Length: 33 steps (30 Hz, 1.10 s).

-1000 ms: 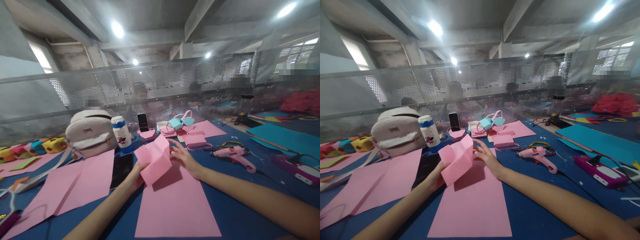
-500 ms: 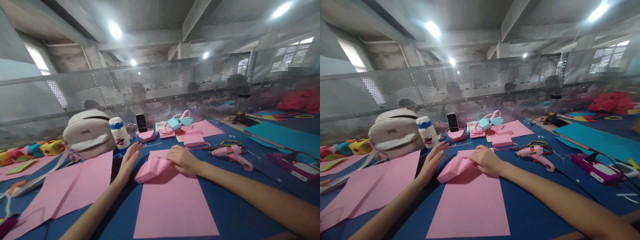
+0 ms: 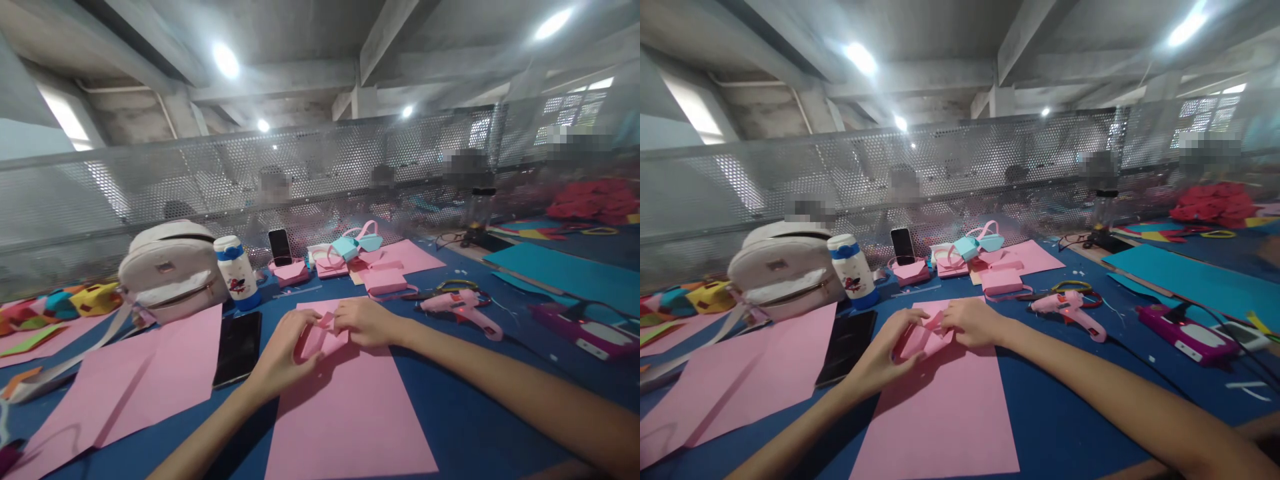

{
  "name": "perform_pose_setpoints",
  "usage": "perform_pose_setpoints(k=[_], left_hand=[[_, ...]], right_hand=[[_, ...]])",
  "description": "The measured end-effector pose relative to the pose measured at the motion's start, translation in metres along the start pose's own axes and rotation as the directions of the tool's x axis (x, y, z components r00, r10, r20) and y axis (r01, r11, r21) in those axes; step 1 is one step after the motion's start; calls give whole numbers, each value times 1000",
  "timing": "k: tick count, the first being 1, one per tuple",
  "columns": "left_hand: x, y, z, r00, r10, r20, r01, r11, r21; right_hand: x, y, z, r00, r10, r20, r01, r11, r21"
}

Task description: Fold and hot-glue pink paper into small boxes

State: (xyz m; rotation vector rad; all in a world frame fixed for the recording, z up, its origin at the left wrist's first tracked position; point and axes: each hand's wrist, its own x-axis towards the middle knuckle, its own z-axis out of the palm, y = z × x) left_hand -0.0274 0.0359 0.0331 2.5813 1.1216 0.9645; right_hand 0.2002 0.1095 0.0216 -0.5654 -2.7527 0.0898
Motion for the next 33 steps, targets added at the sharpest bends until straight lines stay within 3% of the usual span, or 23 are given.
perform_pose_setpoints(k=[7, 15, 26, 33], left_hand=[[-4, -4, -7, 997, -43, -62, 47, 997, 58], [-1, 3, -6, 988, 111, 105, -130, 972, 194], [-4, 2, -4, 978, 193, 77, -205, 956, 209], [-5, 3, -2, 967, 213, 137, -247, 910, 332]], right_hand=[[-2, -5, -5, 992, 113, 52, -120, 980, 159], [0, -10, -1, 976, 163, 142, -193, 953, 232], [-4, -7, -3, 944, 281, 173, -302, 947, 108], [-3, -12, 3, 920, 384, 75, -384, 923, -7]])
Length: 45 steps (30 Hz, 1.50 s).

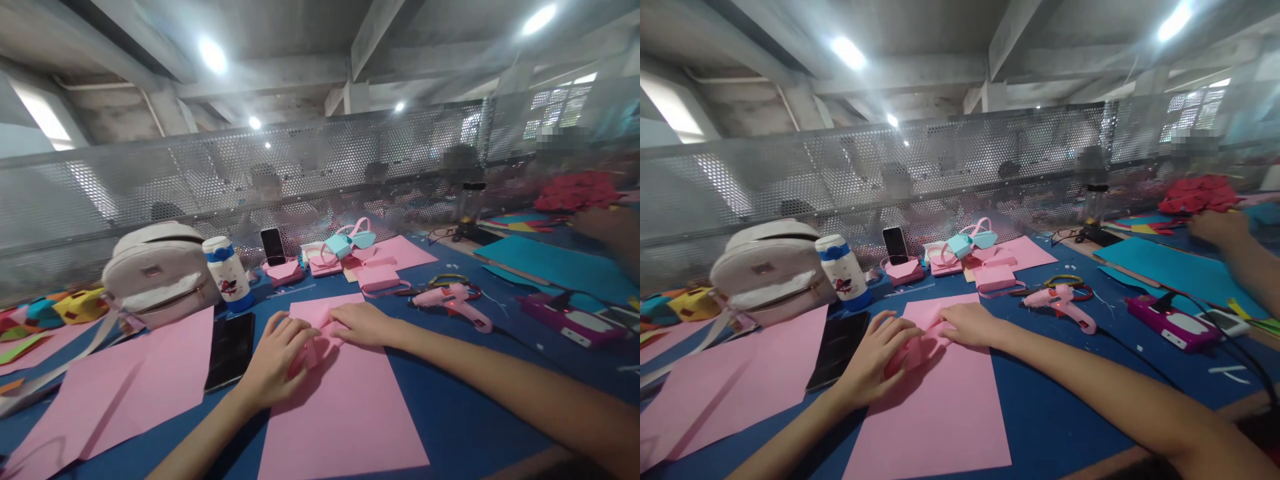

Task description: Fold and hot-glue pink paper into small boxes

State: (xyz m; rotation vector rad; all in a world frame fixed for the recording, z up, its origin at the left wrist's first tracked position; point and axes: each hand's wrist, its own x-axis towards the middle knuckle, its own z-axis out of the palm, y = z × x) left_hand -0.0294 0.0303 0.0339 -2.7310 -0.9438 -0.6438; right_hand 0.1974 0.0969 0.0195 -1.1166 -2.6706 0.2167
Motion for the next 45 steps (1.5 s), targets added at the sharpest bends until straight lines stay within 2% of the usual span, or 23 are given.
perform_pose_setpoints(k=[4, 7, 10, 13, 15, 22, 29, 35, 45], left_hand=[[-1, -2, 5, 999, 28, 23, -30, 997, 70], [-3, -7, 12, 998, 29, -46, -25, 997, 79], [-5, -13, 19, 990, -95, -101, 94, 995, -10], [-8, -19, 26, 964, -257, -70, 247, 960, -129], [-11, -23, 31, 944, -326, -60, 311, 934, -179], [-20, -40, 43, 933, -357, -48, 340, 916, -213], [-23, -52, 43, 935, -354, -1, 347, 917, -196], [-26, -60, 44, 929, -367, 47, 370, 917, -149], [-24, -48, 45, 935, -350, 58, 351, 936, -22]], right_hand=[[1, -1, 0, 997, 62, -49, -64, 997, -48], [2, 1, -1, 993, 89, -75, -95, 992, -79], [3, 3, -2, 990, 96, -106, -107, 989, -102], [4, 2, -2, 986, 72, -148, -89, 990, -112], [5, 1, -1, 982, 28, -188, -50, 992, -114], [4, -4, -2, 948, -111, -299, 90, 993, -82], [5, 0, 15, 940, -291, -179, 296, 955, 4], [5, -4, 22, 936, -307, -175, 317, 948, 35], [5, -3, 24, 933, -325, -157, 331, 944, 12]])
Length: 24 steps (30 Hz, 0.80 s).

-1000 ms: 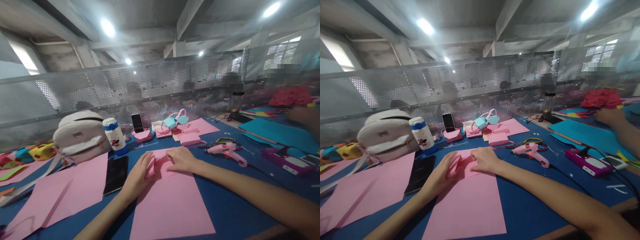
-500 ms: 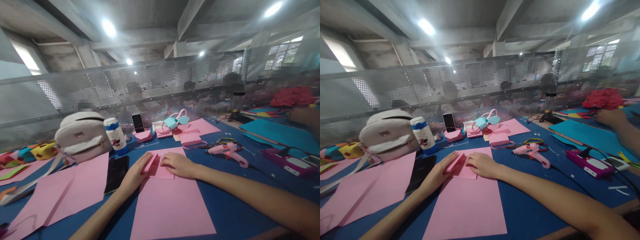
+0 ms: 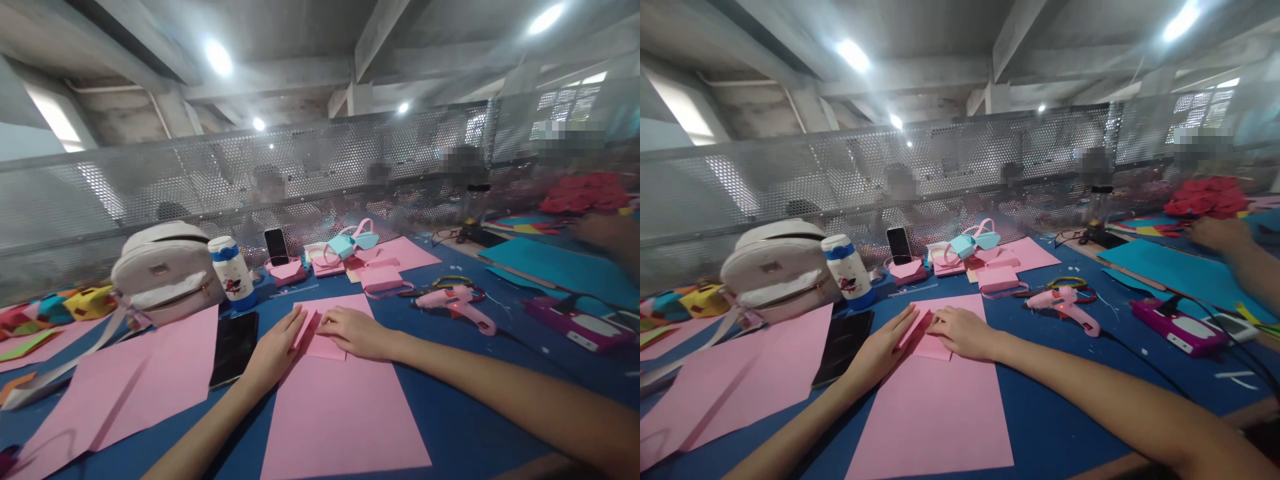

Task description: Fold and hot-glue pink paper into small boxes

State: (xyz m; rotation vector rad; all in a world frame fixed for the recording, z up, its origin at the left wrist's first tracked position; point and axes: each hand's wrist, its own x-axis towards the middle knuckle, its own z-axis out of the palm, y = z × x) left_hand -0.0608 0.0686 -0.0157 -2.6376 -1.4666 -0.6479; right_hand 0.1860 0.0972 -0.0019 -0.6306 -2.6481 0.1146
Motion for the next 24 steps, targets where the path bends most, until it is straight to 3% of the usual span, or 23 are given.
perform_pose_setpoints(k=[7, 14, 17, 20, 22, 24], left_hand=[[1, 4, -2, 999, 52, -12, -52, 999, -3], [0, 0, -4, 997, 69, -24, -70, 995, -70], [2, 1, -8, 994, 109, -21, -111, 987, -115], [5, 6, -14, 981, 195, -7, -193, 967, -167], [6, 12, -17, 966, 257, -4, -253, 948, -194], [6, 18, -18, 953, 304, -13, -300, 932, -201]], right_hand=[[-1, -1, 1, 1000, -7, -13, 7, 1000, 15], [0, -2, 2, 986, 80, -143, -62, 990, 127], [0, -1, 1, 957, 158, -242, -112, 974, 195], [2, 1, -2, 899, 255, -356, -163, 949, 269], [2, 3, -3, 874, 291, -390, -169, 933, 318], [3, 4, -5, 880, 290, -376, -150, 921, 360]])
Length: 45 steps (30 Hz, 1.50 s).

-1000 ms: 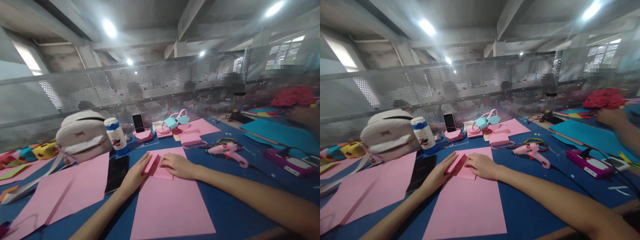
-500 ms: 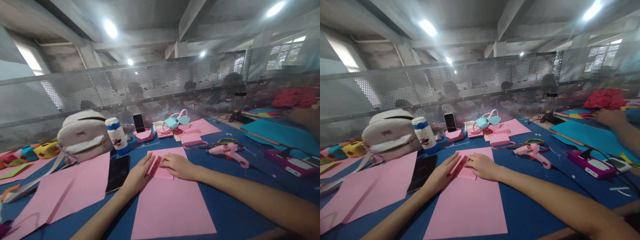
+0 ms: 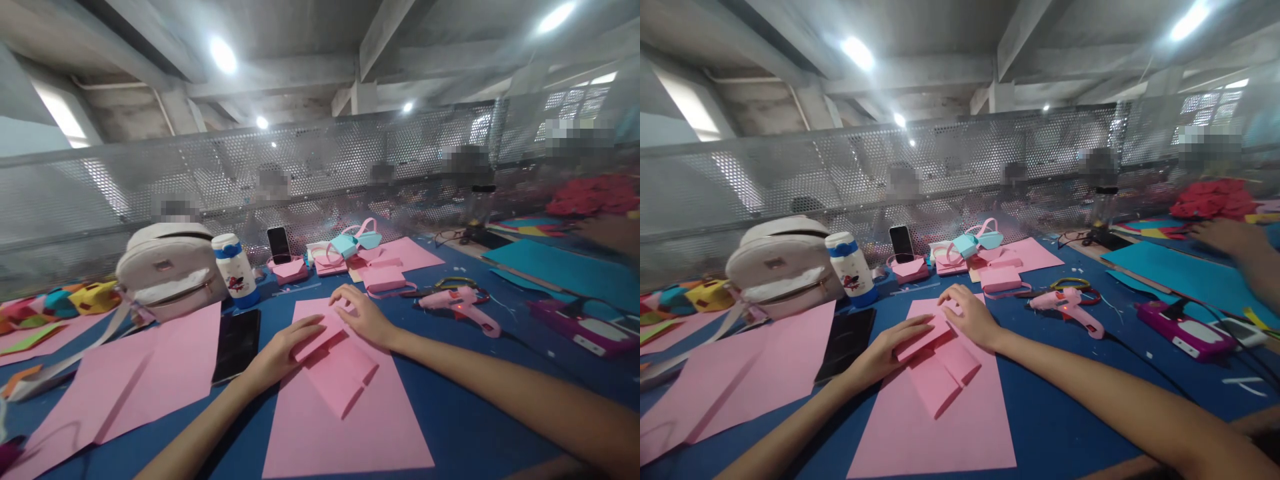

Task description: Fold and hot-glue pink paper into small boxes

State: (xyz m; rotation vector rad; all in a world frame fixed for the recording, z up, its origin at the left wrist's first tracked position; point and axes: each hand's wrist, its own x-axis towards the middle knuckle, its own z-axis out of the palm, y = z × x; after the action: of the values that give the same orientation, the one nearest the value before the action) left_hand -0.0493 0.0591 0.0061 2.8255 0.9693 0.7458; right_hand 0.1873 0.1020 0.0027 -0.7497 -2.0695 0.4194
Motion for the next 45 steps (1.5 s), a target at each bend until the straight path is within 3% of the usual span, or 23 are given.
perform_pose_setpoints(k=[7, 10, 14, 20, 32, 45], left_hand=[[1, 0, 3, 996, 37, -81, -22, 984, 179], [1, -1, 2, 991, 53, -122, -16, 958, 286], [1, 7, -1, 989, 93, -113, -41, 917, 396], [1, 17, -2, 989, 132, 70, -150, 888, 435], [-1, 17, 12, 984, -117, 132, 37, 868, 495], [0, 19, 15, 970, -154, 187, 31, 845, 534]], right_hand=[[-6, -4, 2, 966, -82, 243, 58, 993, 103], [-8, -3, 5, 954, -77, 288, 56, 995, 77], [-8, 0, 6, 966, -34, 255, 31, 999, 15], [-7, 6, 6, 980, 36, 198, -20, 996, -84], [-9, 12, 10, 972, 75, 222, -48, 991, -126], [-10, 11, 9, 971, 71, 226, -40, 990, -138]])
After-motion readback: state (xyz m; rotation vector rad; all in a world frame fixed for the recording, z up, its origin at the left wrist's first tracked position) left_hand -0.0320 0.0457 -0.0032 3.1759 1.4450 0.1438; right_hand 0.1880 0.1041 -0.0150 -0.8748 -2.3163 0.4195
